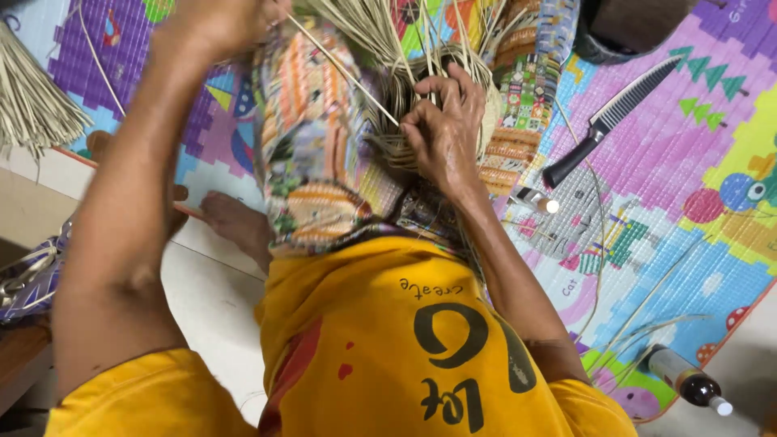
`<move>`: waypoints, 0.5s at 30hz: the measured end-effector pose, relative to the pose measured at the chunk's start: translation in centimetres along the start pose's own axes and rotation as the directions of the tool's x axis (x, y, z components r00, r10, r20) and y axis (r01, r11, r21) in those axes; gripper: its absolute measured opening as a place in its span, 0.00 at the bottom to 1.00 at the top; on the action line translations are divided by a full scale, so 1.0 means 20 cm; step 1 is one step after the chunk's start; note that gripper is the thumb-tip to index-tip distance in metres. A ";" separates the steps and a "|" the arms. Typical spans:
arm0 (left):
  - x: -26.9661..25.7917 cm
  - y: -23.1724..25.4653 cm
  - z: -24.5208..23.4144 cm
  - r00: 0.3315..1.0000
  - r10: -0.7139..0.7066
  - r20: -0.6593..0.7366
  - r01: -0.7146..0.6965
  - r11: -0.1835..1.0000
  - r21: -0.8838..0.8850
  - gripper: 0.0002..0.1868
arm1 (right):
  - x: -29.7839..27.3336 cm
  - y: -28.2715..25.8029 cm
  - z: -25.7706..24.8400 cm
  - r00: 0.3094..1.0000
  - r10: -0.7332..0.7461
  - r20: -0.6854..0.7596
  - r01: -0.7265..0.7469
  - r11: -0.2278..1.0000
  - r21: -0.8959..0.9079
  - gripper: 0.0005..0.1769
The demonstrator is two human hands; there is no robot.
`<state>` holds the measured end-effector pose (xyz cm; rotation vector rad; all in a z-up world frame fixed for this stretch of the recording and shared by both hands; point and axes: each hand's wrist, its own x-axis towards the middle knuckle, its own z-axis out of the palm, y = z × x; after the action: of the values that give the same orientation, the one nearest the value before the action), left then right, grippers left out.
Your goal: Extending the brim of a woven straw object by interlacing new strands of dried grass
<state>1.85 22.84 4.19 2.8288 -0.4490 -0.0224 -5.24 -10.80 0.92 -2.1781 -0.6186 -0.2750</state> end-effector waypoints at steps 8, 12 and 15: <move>-0.26 -0.54 0.45 0.794 -0.299 0.530 0.452 0.873 -0.185 0.48 | 0.00 -0.03 -0.02 0.999 0.021 0.026 -0.022 0.999 0.040 0.10; -0.97 -0.84 1.39 0.874 -0.168 0.455 0.341 0.880 -0.331 0.43 | -0.02 0.00 0.01 0.993 0.087 0.074 -0.090 0.995 0.038 0.11; -1.01 -0.72 1.48 0.854 -0.214 0.473 0.435 0.792 -0.428 0.40 | -0.02 0.00 0.02 0.996 0.078 0.038 -0.080 0.996 0.043 0.10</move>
<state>-14.84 34.25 -28.80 2.3015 0.0052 -0.7059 -5.55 -10.68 0.48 -2.1636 -0.5522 -0.1782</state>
